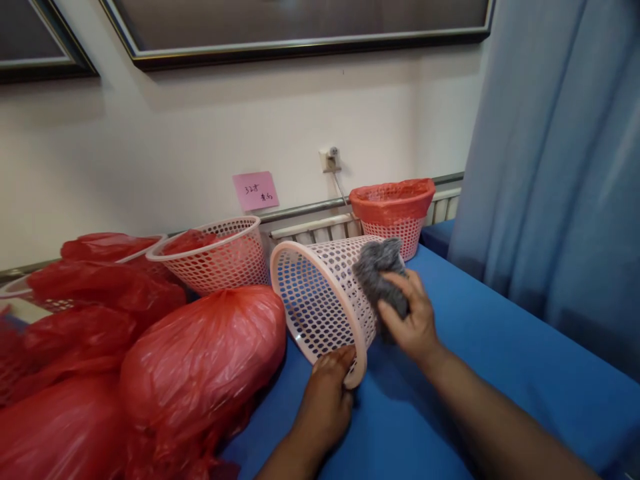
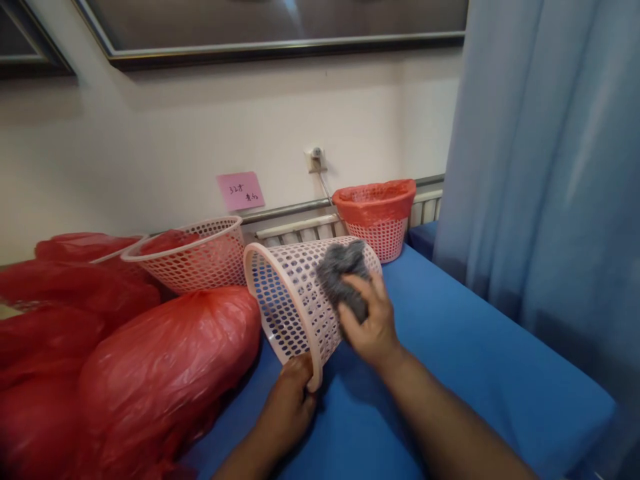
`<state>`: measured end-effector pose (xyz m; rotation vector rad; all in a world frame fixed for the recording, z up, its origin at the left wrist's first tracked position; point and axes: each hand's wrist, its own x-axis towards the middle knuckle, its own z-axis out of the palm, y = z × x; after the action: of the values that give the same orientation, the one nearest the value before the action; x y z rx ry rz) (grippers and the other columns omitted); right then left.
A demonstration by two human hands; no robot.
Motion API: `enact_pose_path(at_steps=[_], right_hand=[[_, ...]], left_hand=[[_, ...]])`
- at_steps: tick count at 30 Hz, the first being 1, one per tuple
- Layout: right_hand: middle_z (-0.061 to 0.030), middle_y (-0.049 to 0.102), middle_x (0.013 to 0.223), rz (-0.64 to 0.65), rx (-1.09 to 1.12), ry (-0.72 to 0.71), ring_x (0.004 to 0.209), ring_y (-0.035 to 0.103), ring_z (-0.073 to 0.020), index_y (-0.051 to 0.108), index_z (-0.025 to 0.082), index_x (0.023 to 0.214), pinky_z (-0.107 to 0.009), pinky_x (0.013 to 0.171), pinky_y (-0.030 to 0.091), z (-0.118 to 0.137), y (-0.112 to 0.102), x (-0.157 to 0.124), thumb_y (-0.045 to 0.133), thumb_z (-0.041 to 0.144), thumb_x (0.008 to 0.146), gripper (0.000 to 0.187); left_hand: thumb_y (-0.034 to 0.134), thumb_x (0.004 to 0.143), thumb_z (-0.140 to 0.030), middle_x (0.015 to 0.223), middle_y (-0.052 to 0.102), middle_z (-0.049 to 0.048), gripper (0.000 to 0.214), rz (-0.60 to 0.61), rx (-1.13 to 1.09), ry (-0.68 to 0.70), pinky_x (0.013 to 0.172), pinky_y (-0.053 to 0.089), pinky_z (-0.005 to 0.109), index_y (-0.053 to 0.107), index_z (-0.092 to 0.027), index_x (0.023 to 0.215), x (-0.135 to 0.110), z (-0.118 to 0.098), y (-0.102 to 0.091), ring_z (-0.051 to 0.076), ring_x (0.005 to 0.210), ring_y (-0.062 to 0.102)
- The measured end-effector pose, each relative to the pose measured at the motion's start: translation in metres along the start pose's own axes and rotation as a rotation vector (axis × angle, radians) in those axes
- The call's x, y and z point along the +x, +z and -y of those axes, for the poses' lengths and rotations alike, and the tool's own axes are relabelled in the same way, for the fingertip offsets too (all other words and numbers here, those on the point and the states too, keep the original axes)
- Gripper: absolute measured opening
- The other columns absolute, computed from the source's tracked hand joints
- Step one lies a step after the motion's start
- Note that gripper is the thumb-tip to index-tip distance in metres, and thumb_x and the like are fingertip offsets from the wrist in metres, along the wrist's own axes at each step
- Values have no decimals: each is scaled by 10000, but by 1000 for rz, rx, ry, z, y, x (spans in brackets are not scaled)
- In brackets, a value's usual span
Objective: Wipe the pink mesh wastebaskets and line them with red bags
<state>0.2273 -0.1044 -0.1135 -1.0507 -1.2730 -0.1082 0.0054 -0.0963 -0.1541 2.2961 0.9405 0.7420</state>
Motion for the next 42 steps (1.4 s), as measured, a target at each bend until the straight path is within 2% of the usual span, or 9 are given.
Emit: enact_pose_path(at_steps=[4,8,14,17,23,26,32,37,42], right_hand=[[-93,471,1354,209,197,-240,1141,600,-262,576,277,1254,-422,938,545,43,8,-23,620,136,758,518],[-98,479,1351,222,191,-241,1119,611,-254,579,268,1224,-424,932,548,33,16,-26,621,147,761,480],[-86,625,1136,-251,-41,416,1120,588,-280,625,213,1163,-534,1062,433,-51,12,3,607,339,809,376],[-86,654,1093,-334,6,657,1066,606,-284,615,188,1169,-548,1039,446,-71,10,10,613,399,785,437],[-95,537,1286,71,68,-73,1160,590,-268,587,255,1233,-463,1004,503,11,16,-23,620,211,807,430],[-109,465,1360,198,206,-246,1157,591,-269,554,264,1269,-443,955,545,43,16,-34,602,120,773,519],[-105,470,1330,267,268,-301,1082,614,-263,547,270,1192,-433,879,578,39,18,-29,568,108,699,519],[-102,510,1296,245,224,-291,1085,617,-253,569,256,1135,-409,880,562,29,22,-29,580,132,722,431],[-88,623,1130,-128,-25,202,1115,591,-281,633,224,1124,-515,1043,445,-34,16,-8,601,288,805,327]], left_hand=[[654,854,-262,1261,705,127,506,-39,-261,-66,1066,485,480,610,-186,1352,4,-23,-11,313,1165,645],[555,959,-423,1254,716,120,445,-94,-430,-92,1054,502,457,650,-166,1309,5,-34,-18,302,1141,668],[523,985,-431,1422,618,111,486,-61,-426,-87,1181,375,486,583,-197,1407,-3,-26,-13,300,1344,544],[513,993,-406,1467,579,114,487,-21,-372,-61,1191,364,478,550,-207,1436,-4,-22,-9,287,1360,530],[488,994,-373,1451,582,141,487,-41,-257,-29,1192,353,505,535,-187,1442,-1,-13,-2,296,1367,515],[517,973,-357,1379,638,134,440,-28,-283,8,1125,439,484,600,-200,1376,-1,-16,-3,304,1280,583],[697,854,-440,1134,749,112,486,-135,-418,-56,962,553,428,680,-158,1249,5,-38,-24,296,1009,699],[620,910,-491,1130,757,106,465,-26,-471,-77,991,537,435,712,-159,1221,14,-42,-37,300,1036,694],[515,977,-463,1391,641,108,482,-64,-415,-83,1179,375,476,622,-201,1368,7,-36,-26,298,1317,566]])
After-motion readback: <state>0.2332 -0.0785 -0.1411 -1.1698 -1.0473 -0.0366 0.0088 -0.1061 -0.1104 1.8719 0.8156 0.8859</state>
